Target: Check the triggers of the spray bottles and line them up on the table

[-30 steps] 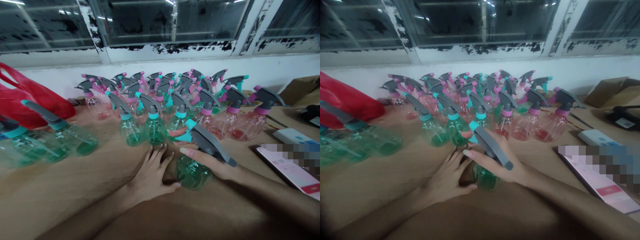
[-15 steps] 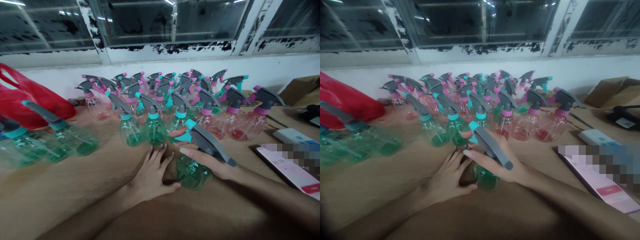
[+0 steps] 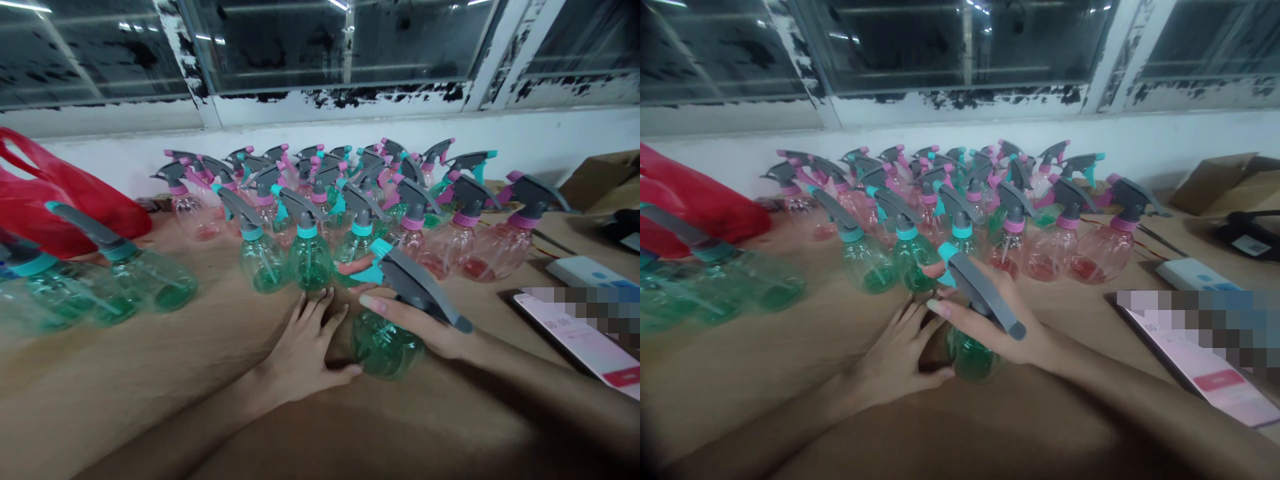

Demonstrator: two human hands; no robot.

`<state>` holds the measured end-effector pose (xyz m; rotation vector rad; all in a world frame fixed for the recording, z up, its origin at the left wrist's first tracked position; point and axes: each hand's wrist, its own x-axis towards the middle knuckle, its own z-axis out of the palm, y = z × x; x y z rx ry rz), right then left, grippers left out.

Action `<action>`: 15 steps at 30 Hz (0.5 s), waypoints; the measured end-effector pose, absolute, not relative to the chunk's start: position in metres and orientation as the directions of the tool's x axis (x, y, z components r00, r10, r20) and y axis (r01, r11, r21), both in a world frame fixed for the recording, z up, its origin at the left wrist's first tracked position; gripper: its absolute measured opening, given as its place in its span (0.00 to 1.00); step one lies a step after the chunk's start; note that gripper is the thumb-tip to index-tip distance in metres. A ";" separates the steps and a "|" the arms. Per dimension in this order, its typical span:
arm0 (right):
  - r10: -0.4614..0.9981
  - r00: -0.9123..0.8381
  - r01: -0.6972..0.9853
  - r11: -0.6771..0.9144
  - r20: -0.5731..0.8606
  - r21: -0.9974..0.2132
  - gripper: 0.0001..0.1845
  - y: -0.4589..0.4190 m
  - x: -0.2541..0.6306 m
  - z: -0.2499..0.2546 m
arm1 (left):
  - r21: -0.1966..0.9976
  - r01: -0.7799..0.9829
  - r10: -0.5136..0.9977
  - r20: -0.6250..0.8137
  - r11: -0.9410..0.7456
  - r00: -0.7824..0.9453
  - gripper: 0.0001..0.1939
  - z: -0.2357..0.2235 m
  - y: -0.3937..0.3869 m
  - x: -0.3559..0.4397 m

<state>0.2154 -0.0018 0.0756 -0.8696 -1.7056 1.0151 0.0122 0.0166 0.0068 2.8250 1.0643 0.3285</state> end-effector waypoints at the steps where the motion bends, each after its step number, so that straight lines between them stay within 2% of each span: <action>1: 0.879 -0.316 0.102 0.405 0.356 -0.909 0.16 -0.002 0.215 0.076 | 0.174 0.638 0.661 0.162 -0.750 0.733 0.43 0.007 0.017 0.012; 15: 0.915 -0.269 0.180 0.353 0.300 -0.918 0.15 -0.005 0.213 0.078 | 0.162 0.643 0.662 0.146 -0.749 0.735 0.43 0.006 0.016 0.012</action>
